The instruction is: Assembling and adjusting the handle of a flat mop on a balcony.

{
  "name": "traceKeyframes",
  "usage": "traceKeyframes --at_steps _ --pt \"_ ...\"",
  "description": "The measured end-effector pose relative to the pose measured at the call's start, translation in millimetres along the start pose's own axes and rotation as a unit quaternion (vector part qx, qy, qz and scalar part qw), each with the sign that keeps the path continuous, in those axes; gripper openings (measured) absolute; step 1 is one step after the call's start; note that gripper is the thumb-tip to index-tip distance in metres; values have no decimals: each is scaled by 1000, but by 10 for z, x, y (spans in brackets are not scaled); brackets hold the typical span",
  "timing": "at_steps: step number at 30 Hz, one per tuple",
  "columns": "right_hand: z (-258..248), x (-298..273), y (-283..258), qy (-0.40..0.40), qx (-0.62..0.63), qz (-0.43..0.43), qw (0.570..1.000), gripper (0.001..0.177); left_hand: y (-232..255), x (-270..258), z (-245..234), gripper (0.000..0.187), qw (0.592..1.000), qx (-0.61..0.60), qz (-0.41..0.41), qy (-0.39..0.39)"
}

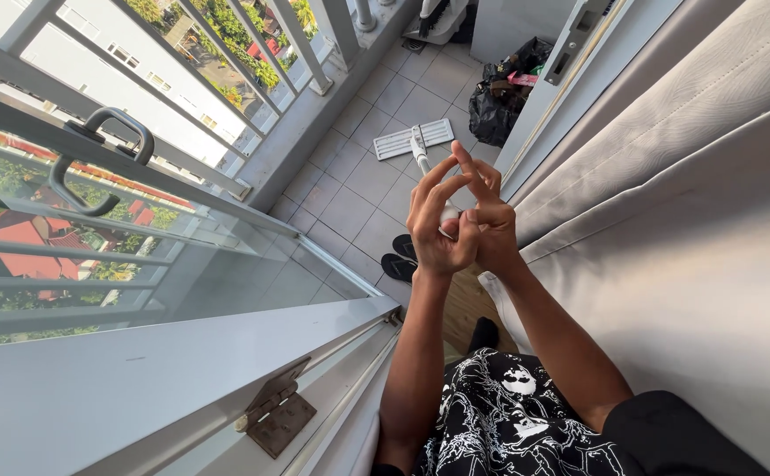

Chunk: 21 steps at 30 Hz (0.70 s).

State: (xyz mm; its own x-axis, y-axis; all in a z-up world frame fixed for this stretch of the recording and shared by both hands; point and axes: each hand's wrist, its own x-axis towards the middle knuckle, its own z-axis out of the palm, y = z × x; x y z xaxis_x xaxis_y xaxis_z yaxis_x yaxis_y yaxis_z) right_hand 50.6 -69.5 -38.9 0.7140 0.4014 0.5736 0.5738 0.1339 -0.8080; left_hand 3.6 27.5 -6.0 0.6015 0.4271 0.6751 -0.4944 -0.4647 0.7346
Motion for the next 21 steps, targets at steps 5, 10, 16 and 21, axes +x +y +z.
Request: traceKeyframes --at_steps 5,10,16,21 --pt "53 -13 213 -13 -6 47 999 6 -180 -107 38 42 996 33 -86 -19" --pt "98 -72 450 -29 -30 93 995 39 -510 -263 100 36 988 111 -99 -32" --pt "149 -354 1040 -33 -27 185 982 54 -858 -426 179 46 958 209 -187 -62" --pt "244 -605 1583 -41 -28 224 973 61 -973 -479 161 65 891 233 -369 -122"
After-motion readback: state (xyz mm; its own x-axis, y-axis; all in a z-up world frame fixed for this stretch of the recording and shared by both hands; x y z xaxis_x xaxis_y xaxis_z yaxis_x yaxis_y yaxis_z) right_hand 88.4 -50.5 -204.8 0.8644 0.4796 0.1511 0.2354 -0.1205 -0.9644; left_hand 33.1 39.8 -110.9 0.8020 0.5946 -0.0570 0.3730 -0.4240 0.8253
